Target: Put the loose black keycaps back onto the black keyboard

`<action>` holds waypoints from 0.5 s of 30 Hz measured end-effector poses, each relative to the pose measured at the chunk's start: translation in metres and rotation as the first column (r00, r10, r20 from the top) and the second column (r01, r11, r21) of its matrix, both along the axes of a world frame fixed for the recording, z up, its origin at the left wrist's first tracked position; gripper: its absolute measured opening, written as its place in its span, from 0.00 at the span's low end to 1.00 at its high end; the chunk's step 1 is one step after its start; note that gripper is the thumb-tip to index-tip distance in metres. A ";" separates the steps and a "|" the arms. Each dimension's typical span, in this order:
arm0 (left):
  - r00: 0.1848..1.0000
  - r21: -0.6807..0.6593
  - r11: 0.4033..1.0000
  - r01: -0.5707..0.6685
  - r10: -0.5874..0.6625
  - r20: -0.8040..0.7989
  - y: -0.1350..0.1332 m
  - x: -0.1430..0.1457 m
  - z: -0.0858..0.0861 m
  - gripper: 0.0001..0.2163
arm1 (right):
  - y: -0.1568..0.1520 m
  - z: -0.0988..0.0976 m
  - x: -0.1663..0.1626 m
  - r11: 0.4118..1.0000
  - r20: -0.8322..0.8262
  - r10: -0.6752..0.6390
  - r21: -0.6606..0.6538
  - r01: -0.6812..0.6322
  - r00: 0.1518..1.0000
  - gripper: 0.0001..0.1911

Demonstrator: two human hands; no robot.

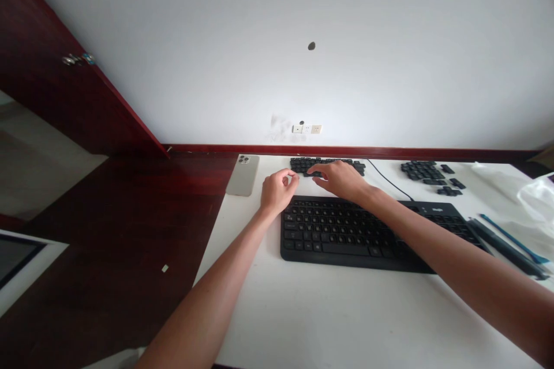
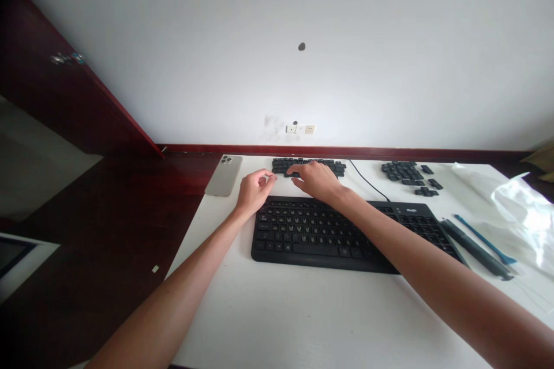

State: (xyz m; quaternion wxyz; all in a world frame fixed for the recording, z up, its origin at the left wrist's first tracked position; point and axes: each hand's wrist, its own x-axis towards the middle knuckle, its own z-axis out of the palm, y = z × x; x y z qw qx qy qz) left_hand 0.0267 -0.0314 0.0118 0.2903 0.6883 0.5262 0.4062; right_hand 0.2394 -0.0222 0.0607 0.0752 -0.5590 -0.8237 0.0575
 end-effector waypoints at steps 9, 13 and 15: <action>1.000 0.000 1.000 0.003 -0.003 -0.013 0.000 0.000 0.001 0.09 | -0.007 0.000 -0.005 0.999 0.026 0.054 -0.010 -0.054 0.998 0.13; 1.000 -0.008 1.000 -0.001 0.001 -0.006 -0.001 0.000 0.001 0.09 | -0.011 0.003 -0.006 0.992 -0.051 0.120 0.037 -0.118 0.991 0.12; 1.000 -0.004 1.000 0.002 -0.002 -0.009 -0.001 0.000 0.001 0.09 | -0.010 0.002 -0.007 0.980 -0.100 0.196 0.036 -0.194 0.975 0.12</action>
